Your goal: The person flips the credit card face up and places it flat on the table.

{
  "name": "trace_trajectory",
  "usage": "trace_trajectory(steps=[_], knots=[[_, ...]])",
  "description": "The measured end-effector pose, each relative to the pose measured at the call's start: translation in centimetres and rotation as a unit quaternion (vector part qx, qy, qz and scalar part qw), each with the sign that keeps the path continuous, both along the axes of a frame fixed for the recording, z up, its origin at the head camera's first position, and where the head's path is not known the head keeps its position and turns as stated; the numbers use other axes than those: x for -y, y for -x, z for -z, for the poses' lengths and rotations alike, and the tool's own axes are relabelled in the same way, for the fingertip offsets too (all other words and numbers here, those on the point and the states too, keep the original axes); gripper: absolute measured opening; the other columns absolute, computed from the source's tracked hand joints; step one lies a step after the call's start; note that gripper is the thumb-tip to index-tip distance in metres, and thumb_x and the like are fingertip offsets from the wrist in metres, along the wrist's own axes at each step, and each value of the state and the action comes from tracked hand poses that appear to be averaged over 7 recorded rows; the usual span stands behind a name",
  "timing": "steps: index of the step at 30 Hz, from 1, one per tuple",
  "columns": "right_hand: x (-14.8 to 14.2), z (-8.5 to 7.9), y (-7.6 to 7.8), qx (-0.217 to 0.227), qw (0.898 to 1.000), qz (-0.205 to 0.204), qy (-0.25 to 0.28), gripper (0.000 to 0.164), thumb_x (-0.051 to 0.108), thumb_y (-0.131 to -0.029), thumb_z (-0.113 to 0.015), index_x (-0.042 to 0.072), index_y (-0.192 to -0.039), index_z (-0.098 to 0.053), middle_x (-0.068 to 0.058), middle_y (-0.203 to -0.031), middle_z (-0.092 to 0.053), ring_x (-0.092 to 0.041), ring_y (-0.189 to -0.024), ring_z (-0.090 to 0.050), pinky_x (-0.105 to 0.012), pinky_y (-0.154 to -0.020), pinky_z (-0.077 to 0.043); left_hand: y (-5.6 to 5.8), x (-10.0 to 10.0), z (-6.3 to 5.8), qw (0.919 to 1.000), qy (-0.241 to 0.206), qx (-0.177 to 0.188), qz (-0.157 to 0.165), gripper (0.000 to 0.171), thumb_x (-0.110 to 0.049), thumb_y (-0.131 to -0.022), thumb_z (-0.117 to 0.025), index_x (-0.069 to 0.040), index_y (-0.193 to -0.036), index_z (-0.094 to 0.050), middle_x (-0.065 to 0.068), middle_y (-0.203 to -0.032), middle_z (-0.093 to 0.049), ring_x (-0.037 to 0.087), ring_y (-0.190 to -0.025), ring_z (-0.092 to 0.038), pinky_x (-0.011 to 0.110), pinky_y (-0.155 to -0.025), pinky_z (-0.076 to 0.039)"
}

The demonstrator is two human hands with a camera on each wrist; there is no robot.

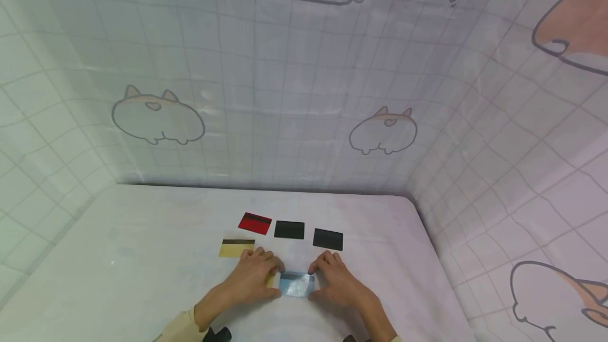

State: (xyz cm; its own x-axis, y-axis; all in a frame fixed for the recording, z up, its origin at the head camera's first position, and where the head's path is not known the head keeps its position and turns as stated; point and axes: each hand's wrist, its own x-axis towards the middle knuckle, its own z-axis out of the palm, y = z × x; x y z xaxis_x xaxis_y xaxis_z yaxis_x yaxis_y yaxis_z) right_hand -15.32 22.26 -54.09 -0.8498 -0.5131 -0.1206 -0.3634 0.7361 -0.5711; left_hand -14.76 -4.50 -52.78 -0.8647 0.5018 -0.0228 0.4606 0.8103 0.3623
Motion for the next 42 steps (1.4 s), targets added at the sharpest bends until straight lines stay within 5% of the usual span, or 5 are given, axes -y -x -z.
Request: trace_trajectory(steps=[20, 42], knots=[[0.15, -0.07, -0.48, -0.004, 1.0, 0.006, 0.006, 0.044, 0.038, -0.075, -0.085, 0.027, -0.109, -0.06, 0.012, -0.115, -0.045, -0.015, -0.114, -0.038, -0.045, -0.104, -0.04, -0.18, 0.05, -0.06, 0.9999, 0.01, 0.001, 0.003, 0.051, -0.058, -0.07, -0.083, -0.031, -0.111, -0.07, -0.016, -0.092, -0.056, 0.013, -0.09, -0.043, 0.05, -0.09, -0.036], [0.03, 0.24, -0.73, -0.05, 0.999, -0.004, -0.016, 0.055, 0.058, -0.073, -0.083, 0.033, -0.116, -0.059, 0.014, -0.116, -0.044, -0.011, -0.111, -0.04, -0.041, -0.099, -0.044, -0.13, 0.0, -0.4, 0.9983, 0.01, -0.055, 0.016, 0.052, -0.065, -0.071, -0.08, -0.034, -0.112, -0.073, -0.017, -0.091, -0.059, 0.011, -0.089, -0.044, 0.048, -0.089, -0.037]])
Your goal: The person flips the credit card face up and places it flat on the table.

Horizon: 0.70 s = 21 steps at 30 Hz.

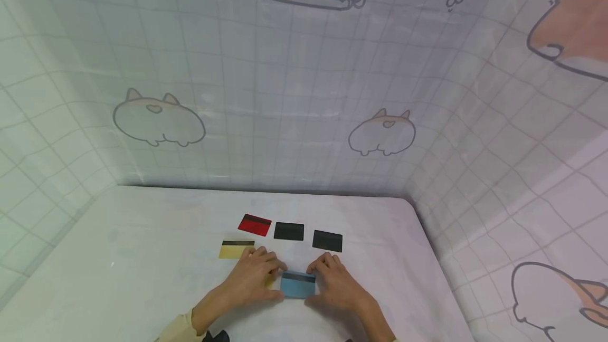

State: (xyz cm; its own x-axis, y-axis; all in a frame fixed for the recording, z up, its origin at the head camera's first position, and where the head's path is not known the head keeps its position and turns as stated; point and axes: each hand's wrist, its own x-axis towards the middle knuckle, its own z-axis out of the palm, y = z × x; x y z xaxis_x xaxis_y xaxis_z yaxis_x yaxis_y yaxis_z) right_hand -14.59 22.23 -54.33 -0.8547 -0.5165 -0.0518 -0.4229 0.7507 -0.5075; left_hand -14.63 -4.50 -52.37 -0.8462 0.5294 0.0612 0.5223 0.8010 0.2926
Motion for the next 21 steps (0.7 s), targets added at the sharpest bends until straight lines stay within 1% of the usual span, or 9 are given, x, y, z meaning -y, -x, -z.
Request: trace_trajectory(steps=[6, 10, 14, 17, 21], knots=[[-0.04, 0.09, 0.12, -0.011, 1.0, 0.002, -0.007, 0.054, 0.058, -0.074, -0.082, 0.034, -0.117, -0.059, 0.014, -0.113, -0.044, -0.01, -0.11, -0.042, -0.038, -0.097, -0.046, 0.21, 0.21, -0.13, 0.9997, -0.021, 0.008, 0.006, 0.051, -0.063, -0.072, -0.081, -0.033, -0.113, -0.071, -0.019, -0.086, -0.052, 0.009, -0.088, -0.043, 0.049, -0.09, -0.037], [-0.2, 0.13, 0.11, -0.017, 1.0, 0.006, 0.002, 0.054, 0.056, -0.075, -0.082, 0.034, -0.119, -0.058, 0.015, -0.111, -0.044, -0.01, -0.108, -0.044, -0.036, -0.094, -0.047, 0.29, 0.42, -0.12, 0.9992, -0.037, 0.012, 0.013, 0.051, -0.061, -0.073, -0.081, -0.033, -0.114, -0.07, -0.019, -0.085, -0.051, 0.008, -0.088, -0.043, 0.049, -0.089, -0.038], [-0.37, 0.05, 0.04, -0.024, 0.999, 0.01, 0.024, 0.054, 0.051, -0.075, -0.083, 0.032, -0.12, -0.058, 0.015, -0.111, -0.044, -0.008, -0.106, -0.045, -0.035, -0.093, -0.048, 0.39, 0.58, -0.24, 0.9987, -0.045, 0.01, 0.021, 0.051, -0.06, -0.074, -0.081, -0.032, -0.115, -0.07, -0.018, -0.087, -0.055, 0.008, -0.088, -0.044, 0.049, -0.088, -0.038], [-0.47, -0.19, -0.02, -0.026, 0.998, 0.009, 0.05, 0.054, 0.047, -0.075, -0.083, 0.031, -0.12, -0.058, 0.014, -0.112, -0.045, -0.008, -0.106, -0.046, -0.036, -0.093, -0.047, 0.44, 0.67, -0.48, 0.9987, -0.045, 0.005, 0.024, 0.052, -0.06, -0.075, -0.081, -0.031, -0.116, -0.07, -0.018, -0.089, -0.056, 0.008, -0.087, -0.044, 0.049, -0.088, -0.038], [-0.41, -0.53, -0.1, -0.027, 0.996, 0.014, 0.08, 0.055, 0.045, -0.076, -0.083, 0.035, -0.121, -0.055, 0.016, -0.112, -0.045, -0.008, -0.105, -0.045, -0.036, -0.092, -0.046, 0.52, 0.73, -0.54, 0.9989, -0.041, -0.002, 0.022, 0.052, -0.061, -0.075, -0.081, -0.032, -0.116, -0.07, -0.019, -0.088, -0.056, 0.008, -0.087, -0.044, 0.048, -0.087, -0.038]])
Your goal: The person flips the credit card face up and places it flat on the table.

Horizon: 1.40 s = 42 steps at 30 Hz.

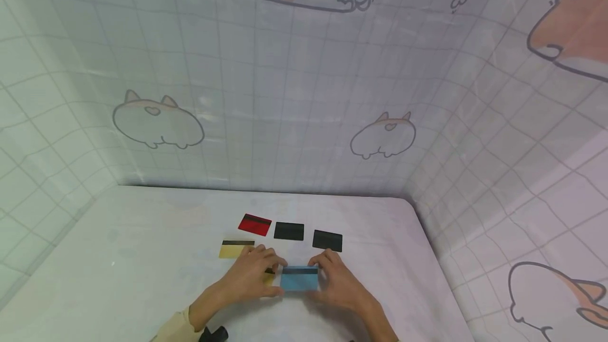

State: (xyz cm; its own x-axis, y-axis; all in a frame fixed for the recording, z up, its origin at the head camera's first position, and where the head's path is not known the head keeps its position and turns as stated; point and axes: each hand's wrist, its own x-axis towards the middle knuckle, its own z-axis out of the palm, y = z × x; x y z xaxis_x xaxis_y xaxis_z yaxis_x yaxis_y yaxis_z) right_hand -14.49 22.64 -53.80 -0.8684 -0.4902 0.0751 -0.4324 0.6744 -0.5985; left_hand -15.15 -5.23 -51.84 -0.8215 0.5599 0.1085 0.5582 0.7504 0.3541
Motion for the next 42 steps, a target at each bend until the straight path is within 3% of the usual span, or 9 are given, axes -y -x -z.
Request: trace_trajectory(steps=[7, 13, 17, 23, 27, 31, 34, 36, 42], knots=[[0.1, -0.3, 0.2, -0.019, 0.999, 0.017, 0.035, 0.055, 0.043, -0.075, -0.085, 0.043, -0.12, -0.053, 0.018, -0.111, -0.047, -0.01, -0.103, -0.049, -0.035, -0.089, -0.046, 0.1, 0.0, 0.0, 1.0, 0.002, -0.008, -0.005, 0.052, -0.061, -0.075, -0.08, -0.032, -0.117, -0.071, -0.019, -0.088, -0.056, 0.007, -0.086, -0.045, 0.045, -0.085, -0.037], [0.2, -0.2, 0.5, -0.026, 0.996, 0.009, 0.081, 0.05, 0.044, -0.079, -0.082, 0.042, -0.119, -0.053, 0.017, -0.114, -0.051, -0.013, -0.104, -0.051, -0.037, -0.087, -0.046, 0.3, 0.0, -0.2, 0.9998, -0.001, -0.018, -0.001, 0.053, -0.062, -0.074, -0.081, -0.033, -0.117, -0.071, -0.018, -0.087, -0.057, 0.007, -0.084, -0.044, 0.045, -0.083, -0.036], [0.4, -0.1, 0.7, -0.02, 0.994, 0.005, 0.111, 0.047, 0.044, -0.08, -0.081, 0.041, -0.119, -0.054, 0.017, -0.117, -0.054, -0.011, -0.106, -0.051, -0.035, -0.086, -0.045, 0.5, -0.3, -0.2, 1.0, -0.002, -0.003, 0.001, 0.052, -0.062, -0.075, -0.08, -0.034, -0.118, -0.071, -0.018, -0.087, -0.057, 0.007, -0.085, -0.044, 0.047, -0.086, -0.037], [0.7, -0.2, 0.9, -0.01, 0.99, 0.0, 0.139, 0.05, 0.04, -0.081, -0.081, 0.028, -0.124, -0.057, 0.011, -0.116, -0.056, -0.014, -0.101, -0.053, -0.033, -0.081, -0.045, 0.7, -0.7, -0.3, 0.9998, 0.001, 0.02, 0.002, 0.051, -0.063, -0.076, -0.079, -0.035, -0.118, -0.071, -0.02, -0.085, -0.055, 0.007, -0.086, -0.043, 0.048, -0.088, -0.036], [1.0, -0.3, 0.9, 0.028, 0.988, -0.007, 0.149, 0.053, 0.039, -0.083, -0.079, 0.029, -0.128, -0.054, 0.013, -0.124, -0.06, -0.015, -0.1, -0.054, -0.043, -0.081, -0.047, 0.8, -0.8, -0.3, 0.9996, 0.007, 0.026, -0.001, 0.053, -0.064, -0.075, -0.079, -0.035, -0.119, -0.071, -0.019, -0.084, -0.055, 0.007, -0.086, -0.043, 0.049, -0.09, -0.037], [1.2, -0.4, 0.9, 0.058, 0.984, -0.024, 0.165, 0.052, 0.037, -0.085, -0.078, 0.032, -0.128, -0.049, 0.015, -0.135, -0.061, -0.019, -0.114, -0.056, -0.068, -0.091, -0.045, 0.9, -0.8, -0.4, 0.9996, 0.009, 0.026, -0.004, 0.056, -0.065, -0.075, -0.078, -0.033, -0.12, -0.071, -0.019, -0.086, -0.056, 0.008, -0.088, -0.044, 0.051, -0.092, -0.037], [1.1, -0.4, 1.0, 0.058, 0.982, -0.036, 0.175, 0.051, 0.033, -0.086, -0.077, 0.03, -0.127, -0.047, 0.013, -0.134, -0.063, -0.02, -0.116, -0.058, -0.073, -0.091, -0.042, 0.9, -0.7, -0.4, 0.9996, 0.008, 0.026, -0.007, 0.057, -0.066, -0.076, -0.077, -0.032, -0.121, -0.071, -0.018, -0.087, -0.057, 0.008, -0.088, -0.044, 0.053, -0.094, -0.038], [1.1, -0.5, 1.0, 0.056, 0.983, -0.037, 0.173, 0.051, 0.033, -0.086, -0.077, 0.03, -0.127, -0.047, 0.014, -0.132, -0.063, -0.019, -0.114, -0.058, -0.07, -0.09, -0.044, 1.0, -0.7, -0.3, 0.9996, 0.008, 0.027, -0.009, 0.057, -0.066, -0.076, -0.077, -0.033, -0.122, -0.071, -0.018, -0.088, -0.058, 0.008, -0.089, -0.044, 0.054, -0.094, -0.039], [1.2, -0.7, 1.3, 0.037, 0.987, -0.026, 0.152, 0.051, 0.031, -0.083, -0.078, 0.027, -0.127, -0.05, 0.012, -0.123, -0.065, -0.017, -0.105, -0.056, -0.039, -0.083, -0.045, 1.2, -0.6, -0.5, 0.9998, 0.002, 0.02, -0.008, 0.055, -0.064, -0.077, -0.077, -0.033, -0.122, -0.071, -0.018, -0.089, -0.058, 0.008, -0.088, -0.043, 0.051, -0.091, -0.039]])
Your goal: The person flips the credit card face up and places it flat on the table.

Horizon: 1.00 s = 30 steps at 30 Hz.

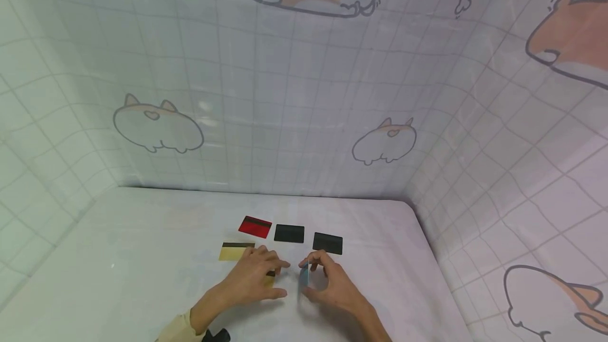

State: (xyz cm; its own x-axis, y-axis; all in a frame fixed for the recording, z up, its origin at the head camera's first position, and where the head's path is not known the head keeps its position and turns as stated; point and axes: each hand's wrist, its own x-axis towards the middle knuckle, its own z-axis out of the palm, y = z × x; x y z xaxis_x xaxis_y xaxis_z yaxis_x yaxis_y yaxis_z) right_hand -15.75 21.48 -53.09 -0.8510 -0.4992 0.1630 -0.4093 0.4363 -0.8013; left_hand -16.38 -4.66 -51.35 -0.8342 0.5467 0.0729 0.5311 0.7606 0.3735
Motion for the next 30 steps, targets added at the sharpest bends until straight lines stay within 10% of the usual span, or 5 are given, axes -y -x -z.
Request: trace_trajectory(steps=[30], knots=[[-0.06, 0.67, 0.33, 0.001, 0.998, 0.02, -0.059, 0.054, 0.05, -0.077, -0.084, 0.034, -0.12, -0.058, 0.015, -0.115, -0.057, -0.01, -0.101, -0.055, -0.03, -0.089, -0.049, -0.47, -0.66, -0.19, 0.9989, -0.028, -0.037, -0.007, 0.06, -0.071, -0.075, -0.074, -0.034, -0.122, -0.07, -0.019, -0.092, -0.06, 0.006, -0.09, -0.042, 0.04, -0.082, -0.035]])
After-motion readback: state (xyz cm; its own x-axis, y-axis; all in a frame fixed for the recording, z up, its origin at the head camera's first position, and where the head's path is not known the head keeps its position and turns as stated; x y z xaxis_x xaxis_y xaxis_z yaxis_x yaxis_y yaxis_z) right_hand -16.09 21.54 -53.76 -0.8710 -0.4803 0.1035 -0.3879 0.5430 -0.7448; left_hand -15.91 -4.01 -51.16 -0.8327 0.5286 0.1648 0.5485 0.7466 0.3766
